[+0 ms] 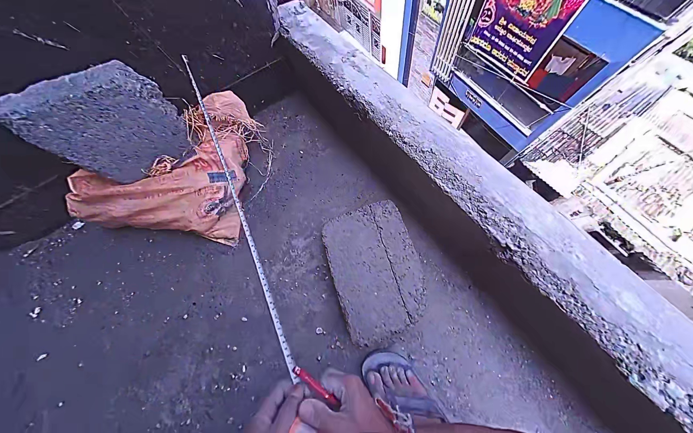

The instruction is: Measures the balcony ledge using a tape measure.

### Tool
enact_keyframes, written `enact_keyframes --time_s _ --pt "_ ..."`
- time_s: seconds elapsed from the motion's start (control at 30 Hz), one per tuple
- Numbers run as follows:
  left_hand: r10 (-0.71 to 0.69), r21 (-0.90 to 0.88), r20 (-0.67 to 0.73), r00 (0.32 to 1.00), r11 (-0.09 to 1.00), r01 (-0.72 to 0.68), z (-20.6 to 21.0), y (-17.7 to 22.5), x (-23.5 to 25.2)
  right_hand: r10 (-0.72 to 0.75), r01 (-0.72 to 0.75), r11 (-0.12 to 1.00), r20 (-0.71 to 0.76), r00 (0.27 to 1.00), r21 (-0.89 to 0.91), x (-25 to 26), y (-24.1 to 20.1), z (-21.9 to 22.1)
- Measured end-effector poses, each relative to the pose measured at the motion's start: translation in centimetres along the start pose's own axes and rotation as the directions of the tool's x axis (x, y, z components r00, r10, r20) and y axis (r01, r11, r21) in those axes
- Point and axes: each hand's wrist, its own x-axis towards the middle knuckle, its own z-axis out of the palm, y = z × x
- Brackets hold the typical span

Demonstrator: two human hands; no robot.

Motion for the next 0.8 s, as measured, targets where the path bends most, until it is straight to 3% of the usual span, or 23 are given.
enact_keyframes --time_s 0.1,0.17,0.27,0.37,0.47,0.63,0.8 --pt "0.01 -0.1 -0.103 0.995 0.995 -0.02 6.9 2.5 3.2 0.126 -0.113 0.991 -0.216 0.968 0.075 -1.7 -0.6 -4.8" --pt "0.021 -0.127 -0.075 0.997 0.991 -0.03 11.3 4.2 4.5 0.161 -0.136 0.986 -0.303 0.939 0.101 -3.2 -1.3 -8.6" --pt "0.034 -0.119 0.034 0.999 0.992 -0.029 17.1 6.4 5.4 0.116 -0.119 0.993 -0.435 0.893 0.019 -4.9 -2.4 -13.7" --pt "0.019 -0.154 0.034 0.999 0.988 -0.014 21.2 7.1 5.9 0.049 -0.068 0.998 -0.497 0.867 -0.02 -5.5 -2.3 -17.0" --pt "-0.042 -0.201 0.023 0.999 0.979 0.045 23.2 7.0 6.1 0.042 -0.069 0.997 -0.481 0.875 -0.037 -5.8 -1.9 -19.1" --pt "-0.071 -0.245 0.051 0.996 0.966 0.081 23.8 5.4 6.4 0.17 -0.117 0.981 -0.401 0.9 0.154 -7.4 -0.4 -19.7" --pt "-0.056 -0.392 0.126 0.99 0.914 0.102 23.3 5.7 7.2 0.167 -0.082 0.953 -0.279 0.946 0.292 -9.8 0.7 -19.3"
